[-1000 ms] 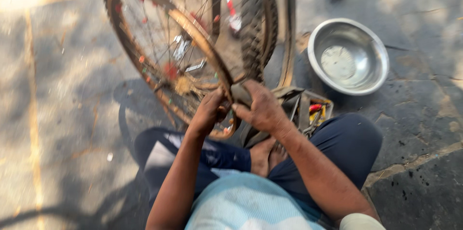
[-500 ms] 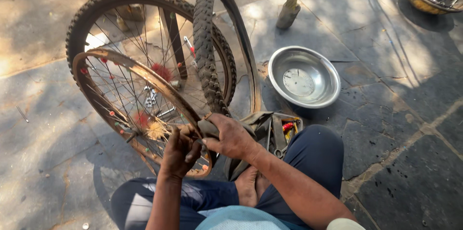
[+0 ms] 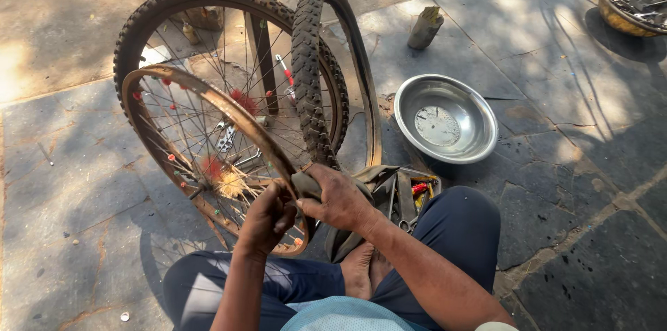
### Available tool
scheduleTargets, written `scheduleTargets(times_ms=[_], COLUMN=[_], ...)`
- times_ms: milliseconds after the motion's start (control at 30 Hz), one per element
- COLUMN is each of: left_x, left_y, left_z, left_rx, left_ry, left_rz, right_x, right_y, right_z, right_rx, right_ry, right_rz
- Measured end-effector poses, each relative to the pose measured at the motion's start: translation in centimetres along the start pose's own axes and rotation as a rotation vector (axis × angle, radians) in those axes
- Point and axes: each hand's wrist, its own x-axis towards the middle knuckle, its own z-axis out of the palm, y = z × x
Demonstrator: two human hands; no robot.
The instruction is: The person sits on the ground with a bicycle wheel and works the tire off the rim by hand, using a metal lever to pry the tire bead over the rim edge. They pull the inner tube out from inside the tire and continue working the tire and rim apart.
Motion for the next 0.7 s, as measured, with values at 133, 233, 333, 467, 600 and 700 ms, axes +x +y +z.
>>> scheduleTargets(times_ms=[133,233,333,467,600,700], left_x=[0.2,0.4,0.4,-0.1,-0.1,-0.1], left_y=[-0.2,-0.5,-0.8,-0.8,-0.9,-0.7], left_z=[-0.1,-0.6,-1.0,-1.1,-0.8,-0.9], left_rx=[0.013,-0.088,0.055,0.018,0.031,-0.214], left_ry=[-0.009,0.009,0.009,-0.077,-0.005,-0.084], left_rz=[0.001,-0.01,-0.015,0.063,0.087,0.02], right_x=[0.0,0.1,0.3,0.5,0.4,0.4], right_y=[0.1,0.1,0.2,0.3,0.3,0.2], right_z=[-0.1,0.1,0.4,0.8,1.2,1.5], right_rx=[0.0,-0.008,-0.039,-0.024,-0.021,-0.068], right_ry=[-0.017,-0.002,0.003,0.01,0.037,0.019], right_rz=[0.039,-0.003,0.014,-0.061,-0.045,0.068])
